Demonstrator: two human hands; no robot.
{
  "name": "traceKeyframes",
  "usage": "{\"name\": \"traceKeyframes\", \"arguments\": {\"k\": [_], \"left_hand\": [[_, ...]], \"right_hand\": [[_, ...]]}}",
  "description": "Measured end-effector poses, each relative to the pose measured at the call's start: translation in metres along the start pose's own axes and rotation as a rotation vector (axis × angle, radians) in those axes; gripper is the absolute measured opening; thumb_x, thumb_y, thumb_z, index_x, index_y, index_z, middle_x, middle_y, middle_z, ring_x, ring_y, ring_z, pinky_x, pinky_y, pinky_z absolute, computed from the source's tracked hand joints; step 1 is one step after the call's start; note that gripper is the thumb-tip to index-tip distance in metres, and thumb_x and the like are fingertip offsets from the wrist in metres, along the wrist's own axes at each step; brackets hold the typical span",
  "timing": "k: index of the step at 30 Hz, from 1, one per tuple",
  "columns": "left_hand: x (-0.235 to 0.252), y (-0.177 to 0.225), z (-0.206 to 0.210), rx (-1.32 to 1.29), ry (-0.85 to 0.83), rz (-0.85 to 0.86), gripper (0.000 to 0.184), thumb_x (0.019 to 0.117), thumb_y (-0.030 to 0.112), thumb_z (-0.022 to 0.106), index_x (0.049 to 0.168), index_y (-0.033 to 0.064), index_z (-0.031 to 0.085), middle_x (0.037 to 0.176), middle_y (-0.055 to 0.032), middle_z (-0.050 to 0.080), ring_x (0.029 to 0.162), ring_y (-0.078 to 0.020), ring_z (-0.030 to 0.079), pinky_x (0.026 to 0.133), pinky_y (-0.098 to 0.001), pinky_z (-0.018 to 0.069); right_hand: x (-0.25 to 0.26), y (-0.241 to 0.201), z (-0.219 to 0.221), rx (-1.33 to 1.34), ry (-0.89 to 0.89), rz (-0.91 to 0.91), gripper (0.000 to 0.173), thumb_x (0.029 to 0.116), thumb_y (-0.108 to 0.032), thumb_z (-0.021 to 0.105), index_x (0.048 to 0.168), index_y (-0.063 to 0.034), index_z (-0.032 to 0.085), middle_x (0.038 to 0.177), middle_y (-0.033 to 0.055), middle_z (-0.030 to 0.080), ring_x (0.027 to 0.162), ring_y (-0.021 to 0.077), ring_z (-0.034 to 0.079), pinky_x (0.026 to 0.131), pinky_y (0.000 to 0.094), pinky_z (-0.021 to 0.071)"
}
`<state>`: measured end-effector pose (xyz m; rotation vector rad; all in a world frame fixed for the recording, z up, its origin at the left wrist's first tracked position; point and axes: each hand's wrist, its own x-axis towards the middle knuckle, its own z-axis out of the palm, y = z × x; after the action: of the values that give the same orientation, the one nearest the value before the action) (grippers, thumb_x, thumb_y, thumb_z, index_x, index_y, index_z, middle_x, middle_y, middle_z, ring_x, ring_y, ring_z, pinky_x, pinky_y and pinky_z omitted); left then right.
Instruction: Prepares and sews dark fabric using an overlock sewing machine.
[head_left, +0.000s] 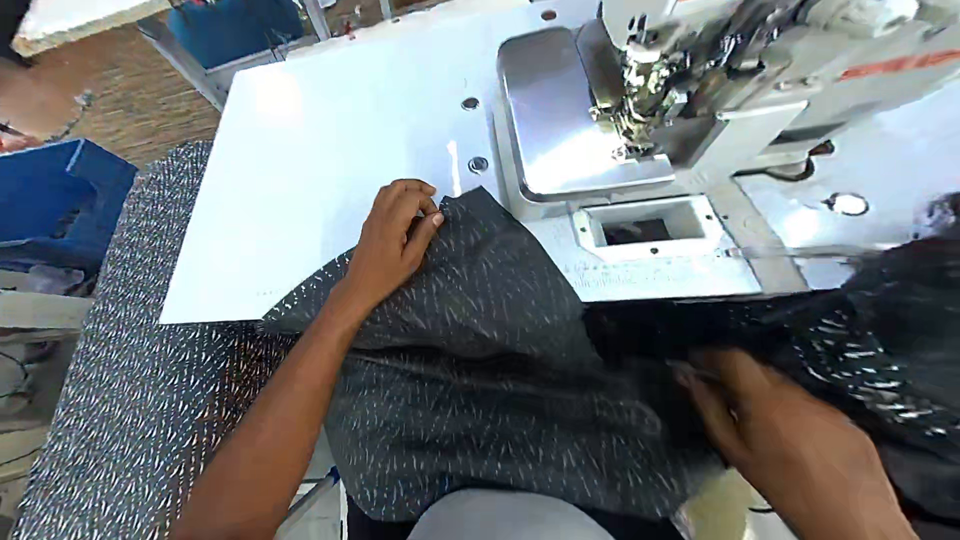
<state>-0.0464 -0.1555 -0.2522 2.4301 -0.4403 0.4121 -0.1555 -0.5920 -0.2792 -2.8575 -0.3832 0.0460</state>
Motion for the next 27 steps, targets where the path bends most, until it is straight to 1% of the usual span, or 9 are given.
{"name": "traceKeyframes", "arguments": {"k": [2, 4, 7, 10, 13, 15, 18, 22, 27], "left_hand": [[-0.010, 0.019, 0.004, -0.038, -0.007, 0.037, 0.022, 0.1075, 0.018, 0.052, 0.109, 0.0001, 0.063, 0.103, -0.0113, 0.068, 0.092, -0.0171, 0.067, 0.084, -0.0349, 0.0569], [-0.016, 0.030, 0.004, -0.065, 0.039, 0.088, 0.019, 0.1079, 0.014, 0.050, 0.107, -0.0030, 0.059, 0.086, -0.0092, 0.063, 0.072, -0.0098, 0.061, 0.069, -0.0244, 0.0534], [-0.023, 0.045, 0.001, -0.064, 0.088, 0.208, 0.017, 0.1075, 0.011, 0.051, 0.104, -0.0032, 0.059, 0.091, -0.0120, 0.064, 0.080, -0.0098, 0.063, 0.076, -0.0218, 0.0539], [-0.029, 0.061, -0.002, -0.114, 0.139, 0.281, 0.016, 0.1074, 0.009, 0.050, 0.104, -0.0026, 0.062, 0.098, -0.0130, 0.067, 0.092, -0.0113, 0.067, 0.086, -0.0240, 0.0556], [-0.042, 0.095, -0.017, -0.410, 0.130, -0.072, 0.019, 0.1051, 0.008, 0.055, 0.115, -0.0039, 0.066, 0.098, -0.0039, 0.069, 0.083, -0.0032, 0.064, 0.075, -0.0181, 0.0551], [-0.065, 0.122, -0.024, -0.844, 0.023, -0.509, 0.027, 0.1034, 0.020, 0.061, 0.126, 0.0054, 0.065, 0.098, -0.0021, 0.069, 0.080, -0.0062, 0.066, 0.072, -0.0209, 0.0574], [-0.119, 0.150, -0.013, -1.256, -0.133, -0.994, 0.025, 0.0911, 0.037, 0.077, 0.103, 0.0161, 0.072, 0.087, -0.0008, 0.070, 0.076, -0.0068, 0.068, 0.067, -0.0252, 0.0600], [-0.149, 0.169, 0.002, -1.402, -0.043, -1.103, 0.014, 0.0954, 0.023, 0.073, 0.105, 0.0127, 0.073, 0.091, -0.0044, 0.071, 0.080, -0.0085, 0.069, 0.074, -0.0259, 0.0606], [-0.143, 0.175, -0.003, -1.401, 0.180, -1.163, 0.020, 0.1015, 0.033, 0.064, 0.105, 0.0156, 0.074, 0.092, -0.0029, 0.071, 0.082, -0.0086, 0.069, 0.074, -0.0273, 0.0608]], "right_hand": [[0.038, -0.047, -0.017, 0.145, 0.177, -0.142, 0.046, 0.1011, -0.036, 0.054, 0.119, 0.0045, 0.064, 0.101, 0.0240, 0.068, 0.085, 0.0426, 0.069, 0.068, 0.0610, 0.0554], [0.084, -0.088, -0.027, 0.305, 0.186, -0.238, 0.055, 0.1009, -0.044, 0.058, 0.126, 0.0043, 0.062, 0.114, 0.0242, 0.068, 0.099, 0.0410, 0.069, 0.080, 0.0596, 0.0569], [0.142, -0.121, -0.018, 0.323, 0.112, -0.337, 0.074, 0.0917, -0.066, 0.061, 0.119, 0.0031, 0.067, 0.107, 0.0238, 0.069, 0.102, 0.0432, 0.067, 0.084, 0.0621, 0.0542], [0.163, -0.132, -0.011, 0.485, 0.001, -0.430, 0.045, 0.0914, -0.053, 0.070, 0.098, -0.0080, 0.073, 0.086, 0.0091, 0.067, 0.080, 0.0258, 0.066, 0.069, 0.0500, 0.0544], [0.143, -0.131, -0.024, 1.090, -0.303, -0.328, 0.015, 0.0975, -0.023, 0.068, 0.096, -0.0087, 0.063, 0.072, -0.0011, 0.061, 0.061, 0.0061, 0.057, 0.053, 0.0227, 0.0485], [0.122, -0.126, -0.027, 1.428, -0.540, -0.231, 0.010, 0.0966, -0.009, 0.066, 0.099, -0.0107, 0.056, 0.076, 0.0004, 0.065, 0.064, 0.0057, 0.064, 0.057, 0.0207, 0.0562], [0.083, -0.122, -0.022, 1.551, -0.584, -0.245, 0.025, 0.0884, -0.005, 0.076, 0.100, -0.0123, 0.056, 0.084, 0.0004, 0.068, 0.071, 0.0063, 0.066, 0.062, 0.0193, 0.0584], [0.062, -0.124, -0.011, 1.509, -0.437, -0.328, 0.033, 0.0842, 0.004, 0.075, 0.105, -0.0115, 0.054, 0.094, 0.0012, 0.069, 0.081, 0.0091, 0.069, 0.070, 0.0212, 0.0614], [0.059, -0.133, -0.017, 1.176, -0.028, -0.495, 0.028, 0.0899, -0.002, 0.071, 0.114, -0.0104, 0.060, 0.104, -0.0052, 0.071, 0.095, 0.0080, 0.070, 0.086, 0.0253, 0.0619]]}}
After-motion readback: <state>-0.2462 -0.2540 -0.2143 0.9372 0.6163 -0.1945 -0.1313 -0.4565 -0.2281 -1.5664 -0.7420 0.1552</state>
